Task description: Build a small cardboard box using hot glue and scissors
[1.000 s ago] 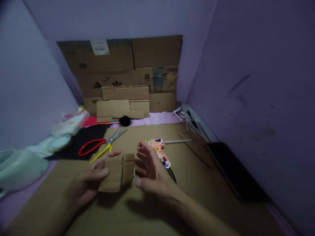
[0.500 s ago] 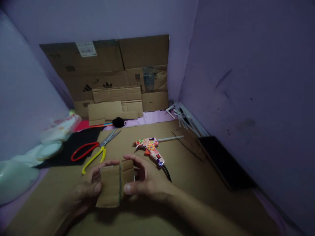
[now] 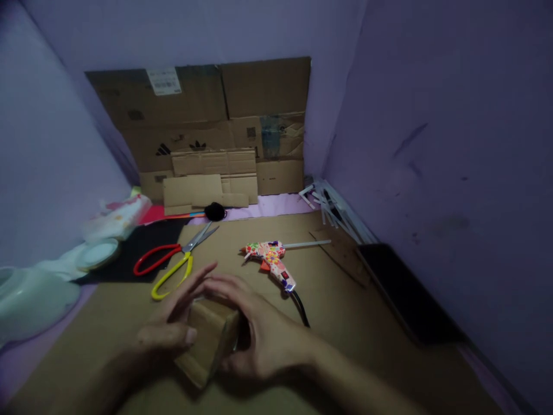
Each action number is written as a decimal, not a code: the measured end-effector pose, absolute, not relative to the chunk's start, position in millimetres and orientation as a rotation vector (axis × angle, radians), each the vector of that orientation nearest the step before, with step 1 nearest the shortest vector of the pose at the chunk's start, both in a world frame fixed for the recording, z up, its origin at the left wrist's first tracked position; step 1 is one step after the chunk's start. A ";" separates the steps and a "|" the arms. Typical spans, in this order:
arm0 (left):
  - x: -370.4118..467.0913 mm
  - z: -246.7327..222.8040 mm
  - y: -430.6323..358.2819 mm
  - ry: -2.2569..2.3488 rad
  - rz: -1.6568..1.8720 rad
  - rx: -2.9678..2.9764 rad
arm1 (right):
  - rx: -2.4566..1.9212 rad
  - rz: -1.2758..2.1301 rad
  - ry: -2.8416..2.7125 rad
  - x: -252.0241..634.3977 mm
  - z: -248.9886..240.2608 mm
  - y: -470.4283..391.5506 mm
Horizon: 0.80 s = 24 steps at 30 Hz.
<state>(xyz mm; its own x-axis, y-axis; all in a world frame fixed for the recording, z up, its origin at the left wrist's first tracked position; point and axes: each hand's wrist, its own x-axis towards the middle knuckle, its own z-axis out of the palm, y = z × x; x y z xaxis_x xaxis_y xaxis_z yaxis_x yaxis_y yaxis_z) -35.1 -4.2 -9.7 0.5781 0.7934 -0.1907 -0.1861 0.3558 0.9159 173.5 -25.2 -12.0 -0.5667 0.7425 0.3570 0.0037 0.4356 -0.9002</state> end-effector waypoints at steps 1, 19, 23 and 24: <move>-34.4 -10.8 -5.2 0.728 0.724 1.032 | -0.621 1.146 -1.947 173.3 -9.1 -26.8; -13.8 4.9 -12.8 0.718 0.903 1.073 | -0.933 1.537 -1.397 161.4 -13.1 -24.6; -16.5 6.7 -9.4 0.749 0.983 1.055 | -1.380 0.978 -1.543 197.2 0.8 -18.8; -16.9 7.1 -8.6 0.757 1.000 1.062 | -1.613 0.733 -1.527 207.1 4.1 -14.9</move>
